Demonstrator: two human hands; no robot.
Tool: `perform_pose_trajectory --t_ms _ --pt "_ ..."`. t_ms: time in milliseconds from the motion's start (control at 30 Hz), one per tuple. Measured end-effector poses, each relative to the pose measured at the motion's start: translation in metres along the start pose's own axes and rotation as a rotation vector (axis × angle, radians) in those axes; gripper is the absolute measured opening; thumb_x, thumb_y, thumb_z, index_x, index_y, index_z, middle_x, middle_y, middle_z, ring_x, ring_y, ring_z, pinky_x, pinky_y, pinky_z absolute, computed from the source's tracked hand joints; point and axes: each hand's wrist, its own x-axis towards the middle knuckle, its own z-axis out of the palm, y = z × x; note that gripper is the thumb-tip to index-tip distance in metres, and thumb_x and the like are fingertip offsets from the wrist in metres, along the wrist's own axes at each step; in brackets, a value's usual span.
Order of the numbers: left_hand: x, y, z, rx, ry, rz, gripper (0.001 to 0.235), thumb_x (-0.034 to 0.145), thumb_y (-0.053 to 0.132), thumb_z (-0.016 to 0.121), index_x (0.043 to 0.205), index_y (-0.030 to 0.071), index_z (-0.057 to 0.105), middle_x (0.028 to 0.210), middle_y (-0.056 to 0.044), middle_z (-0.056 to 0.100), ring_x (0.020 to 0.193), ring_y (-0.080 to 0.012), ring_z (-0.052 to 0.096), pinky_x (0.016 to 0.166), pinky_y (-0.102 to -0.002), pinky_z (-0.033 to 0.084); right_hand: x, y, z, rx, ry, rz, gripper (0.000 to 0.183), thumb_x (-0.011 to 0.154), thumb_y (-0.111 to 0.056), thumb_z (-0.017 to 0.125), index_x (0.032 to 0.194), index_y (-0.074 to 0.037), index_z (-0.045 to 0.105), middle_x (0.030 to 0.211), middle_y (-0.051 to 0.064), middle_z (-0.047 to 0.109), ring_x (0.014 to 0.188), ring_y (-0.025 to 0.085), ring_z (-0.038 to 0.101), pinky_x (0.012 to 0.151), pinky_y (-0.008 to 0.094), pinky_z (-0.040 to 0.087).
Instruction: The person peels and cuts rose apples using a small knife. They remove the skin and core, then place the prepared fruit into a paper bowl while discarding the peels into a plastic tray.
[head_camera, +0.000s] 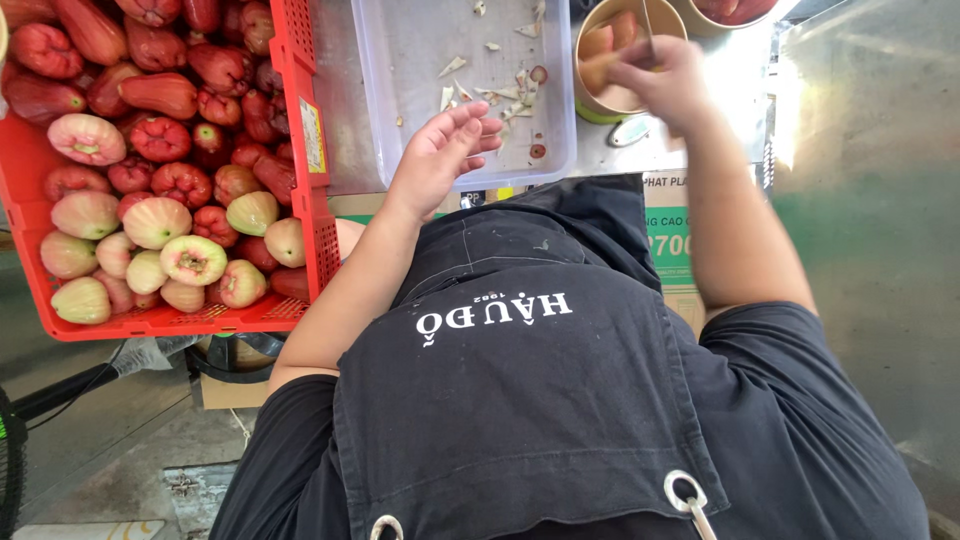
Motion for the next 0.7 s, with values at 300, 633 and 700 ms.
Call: perform_pose_trajectory --t_ms 300,633,700 --pt "0.003 -0.008 -0.003 0.084 -0.054 0.009 0.049 0.104 0.034 0.061 0.143 0.006 0.053 0.130 -0.006 0.069 0.116 -0.0158 0.067 0.095 -0.030 0.053 0.038 0.025 -0.013 -0.628 -0.126 0.095 0.018 0.088 -0.024 0.078 0.098 -0.009 0.079 0.088 0.012 0.075 0.076 0.025 0.072 0.071 0.038 0.057" --pt "-0.106 0.077 -0.067 0.774 0.175 0.380 0.043 0.101 0.027 0.072 0.136 0.005 0.061 0.127 -0.008 0.070 0.113 -0.0190 0.065 0.095 -0.034 0.054 0.021 0.007 -0.012 -0.612 -0.007 -0.259 0.024 0.089 -0.019 0.080 0.106 -0.002 0.076 0.093 0.016 0.073 0.083 0.029 0.070 0.075 0.042 0.054" --pt "-0.139 0.107 -0.110 1.013 0.368 0.413 0.036 0.101 0.024 0.074 0.131 0.006 0.066 0.125 -0.012 0.070 0.116 -0.0266 0.067 0.097 -0.038 0.055 0.005 0.001 -0.027 -0.591 0.068 -0.335 0.021 0.095 -0.012 0.073 0.111 0.000 0.077 0.097 0.015 0.074 0.093 0.028 0.072 0.082 0.040 0.055"
